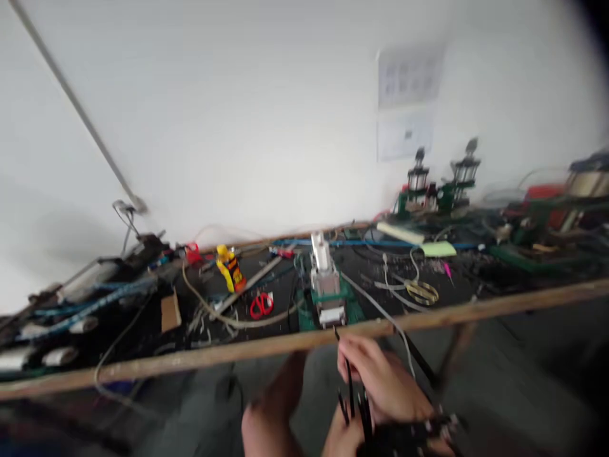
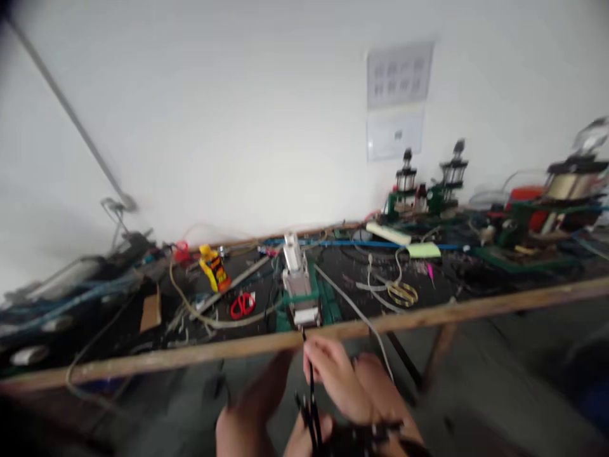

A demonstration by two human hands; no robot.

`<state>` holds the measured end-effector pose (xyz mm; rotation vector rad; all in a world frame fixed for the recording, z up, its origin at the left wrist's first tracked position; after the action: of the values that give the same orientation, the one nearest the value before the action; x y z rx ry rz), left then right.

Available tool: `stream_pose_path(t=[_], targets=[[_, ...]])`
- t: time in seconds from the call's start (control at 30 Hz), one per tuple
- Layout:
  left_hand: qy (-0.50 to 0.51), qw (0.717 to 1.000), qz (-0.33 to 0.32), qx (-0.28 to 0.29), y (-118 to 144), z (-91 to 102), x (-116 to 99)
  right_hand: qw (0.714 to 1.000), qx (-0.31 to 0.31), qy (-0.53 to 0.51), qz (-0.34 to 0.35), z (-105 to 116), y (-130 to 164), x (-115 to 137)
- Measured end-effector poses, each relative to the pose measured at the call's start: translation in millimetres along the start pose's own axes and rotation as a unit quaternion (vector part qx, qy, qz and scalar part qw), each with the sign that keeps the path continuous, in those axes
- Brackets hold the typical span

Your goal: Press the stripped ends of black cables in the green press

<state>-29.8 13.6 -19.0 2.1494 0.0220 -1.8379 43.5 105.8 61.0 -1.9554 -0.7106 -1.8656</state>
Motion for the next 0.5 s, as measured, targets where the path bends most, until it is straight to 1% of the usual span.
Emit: stream_pose_path(t=[0.07, 0.13, 0.2, 0.37, 0.5], targets=[[0.025, 0.999, 0.034, 0.004, -3.8, 3.9, 27.8, 1.0, -0.007, -0.001, -0.017, -1.3, -17.7, -13.1], [0.05, 0.998, 0.039, 0.009, -11.1, 7.2, 41.4, 0.999, -0.022, 0.003, -0.027, -1.6, -32.4, -25.8], [0.074, 0.997, 0.023, 0.023, -20.3, 9.3, 42.1, 0.999, -0.038, 0.008, -0.024, -0.3, -42.8, -36.5], [0.105, 0.991, -0.017, 0.077, -39.8, 13.9, 29.7, 0.998, -0.053, 0.024, -0.006, 6.1, -59.5, -53.5], [0.122, 0.985, -0.04, 0.114, -48.1, 17.8, 32.2, 0.997, -0.069, 0.022, -0.001, 9.2, -68.8, -61.1]])
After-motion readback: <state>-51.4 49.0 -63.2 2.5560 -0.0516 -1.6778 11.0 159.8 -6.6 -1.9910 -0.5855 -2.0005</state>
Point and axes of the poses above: each hand's wrist, its own y-axis away from the middle knuckle, its own z-axis out of the back of the hand, x = y × z, the point moved 3 cm from there along -y, towards the middle knuckle, and after that the axes turned 8 degrees about -z, right-handed, at the moved point
